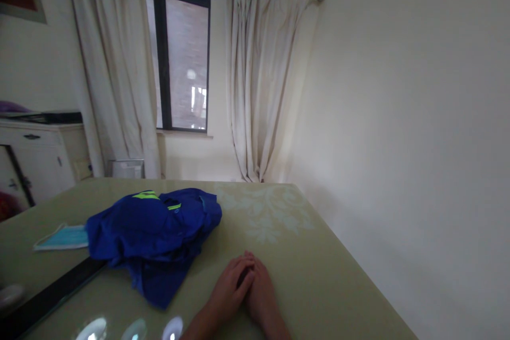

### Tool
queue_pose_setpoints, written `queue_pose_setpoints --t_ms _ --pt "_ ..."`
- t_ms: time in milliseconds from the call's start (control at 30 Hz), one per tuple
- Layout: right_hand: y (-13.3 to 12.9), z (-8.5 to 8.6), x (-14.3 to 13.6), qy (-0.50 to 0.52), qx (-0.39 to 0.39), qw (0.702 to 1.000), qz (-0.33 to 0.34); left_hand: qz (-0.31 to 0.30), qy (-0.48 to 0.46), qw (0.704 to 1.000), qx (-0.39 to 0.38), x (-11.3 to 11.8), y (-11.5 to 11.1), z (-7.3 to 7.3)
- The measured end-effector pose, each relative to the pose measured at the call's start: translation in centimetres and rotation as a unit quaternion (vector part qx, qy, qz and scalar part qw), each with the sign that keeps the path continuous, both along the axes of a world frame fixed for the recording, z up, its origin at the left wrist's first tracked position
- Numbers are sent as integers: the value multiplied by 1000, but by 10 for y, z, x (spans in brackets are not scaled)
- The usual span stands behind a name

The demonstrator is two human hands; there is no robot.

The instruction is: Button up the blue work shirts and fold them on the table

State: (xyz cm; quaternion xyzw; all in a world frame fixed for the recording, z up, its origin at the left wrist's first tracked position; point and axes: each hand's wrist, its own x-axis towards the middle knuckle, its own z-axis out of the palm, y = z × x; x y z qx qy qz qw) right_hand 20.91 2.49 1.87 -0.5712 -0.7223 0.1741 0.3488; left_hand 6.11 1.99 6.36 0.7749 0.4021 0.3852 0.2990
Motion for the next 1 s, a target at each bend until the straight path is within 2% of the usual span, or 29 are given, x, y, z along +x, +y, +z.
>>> queue_pose_setpoints --t_ms 233,433,567,667,800,867,900,967,1000 --pt "4 -7 4 -97 25 995 15 18 -15 1000 -20 -1 -4 3" --pt "10 -13 5 -135 64 989 21 29 -25 999 -16 -2 -4 3" --pt "8 -13 2 -129 73 989 15 31 -25 999 -15 -3 -4 3" --pt "7 -11 -1 -98 58 993 12 36 -17 999 -14 -3 -3 -3" --pt "10 -16 -1 -68 39 997 18 49 57 997 5 2 2 -7" --pt "12 -22 0 -68 41 997 24 24 140 989 34 2 6 5" --pt "13 -25 1 -68 44 996 32 1 184 981 55 1 9 17" --pt "14 -29 3 -65 44 996 38 -41 250 961 108 -9 16 50" --pt "14 -29 4 -63 38 997 36 -38 264 954 139 -18 22 70"
